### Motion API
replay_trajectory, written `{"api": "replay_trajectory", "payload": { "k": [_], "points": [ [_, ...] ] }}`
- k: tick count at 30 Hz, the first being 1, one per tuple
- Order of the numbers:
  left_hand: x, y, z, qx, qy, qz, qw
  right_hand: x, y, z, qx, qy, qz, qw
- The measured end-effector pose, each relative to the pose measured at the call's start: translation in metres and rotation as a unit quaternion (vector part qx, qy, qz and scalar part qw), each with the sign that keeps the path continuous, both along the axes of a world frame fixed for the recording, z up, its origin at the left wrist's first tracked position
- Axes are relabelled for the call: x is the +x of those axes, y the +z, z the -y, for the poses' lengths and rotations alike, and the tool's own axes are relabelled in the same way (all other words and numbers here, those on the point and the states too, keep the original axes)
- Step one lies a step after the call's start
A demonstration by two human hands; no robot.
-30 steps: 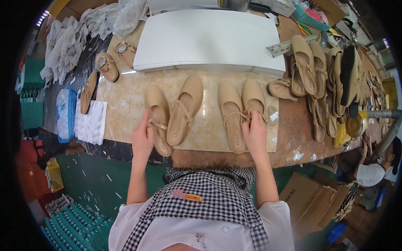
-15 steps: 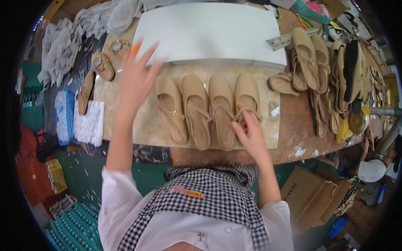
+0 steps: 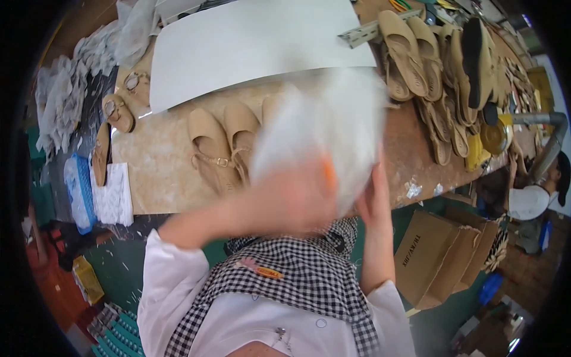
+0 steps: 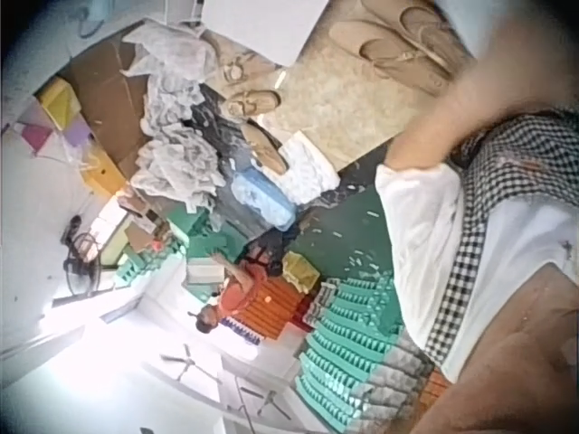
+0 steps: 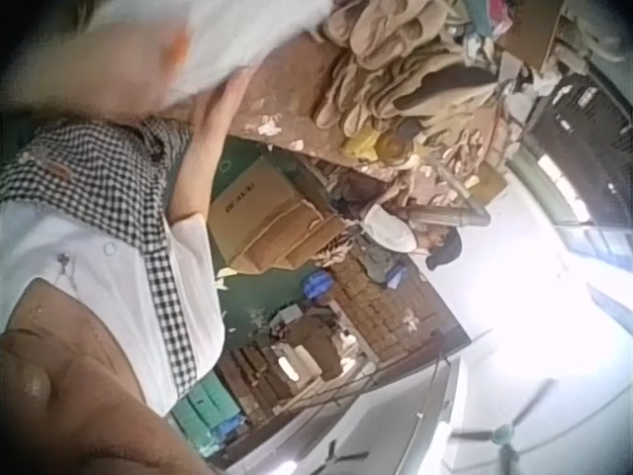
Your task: Inspecting and finishing shoes using a heat gun and cleaning cloth at a manufacturing station.
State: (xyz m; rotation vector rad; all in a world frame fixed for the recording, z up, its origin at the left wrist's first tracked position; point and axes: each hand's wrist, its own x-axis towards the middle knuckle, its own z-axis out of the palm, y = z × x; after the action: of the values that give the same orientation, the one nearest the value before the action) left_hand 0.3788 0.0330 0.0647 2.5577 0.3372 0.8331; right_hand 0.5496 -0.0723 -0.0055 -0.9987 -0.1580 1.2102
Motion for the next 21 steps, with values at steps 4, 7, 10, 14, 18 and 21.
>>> {"api": "replay_trajectory", "payload": {
  "k": [4, 7, 10, 14, 18, 21],
  "points": [
    [-0.019, -0.009, 0.022, -0.158, -0.108, 0.153, 0.969, -0.033, 0.019, 0.009, 0.054, 0.115, -0.042, 0.991],
    [-0.036, -0.039, 0.024, -0.149, 0.042, 0.147, 0.977, -0.034, 0.023, 0.003, -0.041, 0.319, -0.022, 0.947],
    [-0.03, -0.035, 0.011, -0.23, 0.234, 0.078, 0.942, -0.03, 0.039, -0.015, -0.008, 0.29, 0.203, 0.935],
    [0.015, -0.041, 0.01, -0.548, 0.135, 0.241, 0.79, -0.047, 0.044, -0.02, 0.049, 0.185, 0.602, 0.775],
    [0.028, -0.069, 0.014, 0.008, 0.202, -0.152, 0.967, 0.032, 0.032, -0.062, -0.054, 0.047, 0.213, 0.974],
    [0.026, -0.09, 0.066, -0.029, 0.15, -0.217, 0.964, 0.0, 0.01, -0.051, -0.086, 0.244, 0.631, 0.732]
  ]
}}
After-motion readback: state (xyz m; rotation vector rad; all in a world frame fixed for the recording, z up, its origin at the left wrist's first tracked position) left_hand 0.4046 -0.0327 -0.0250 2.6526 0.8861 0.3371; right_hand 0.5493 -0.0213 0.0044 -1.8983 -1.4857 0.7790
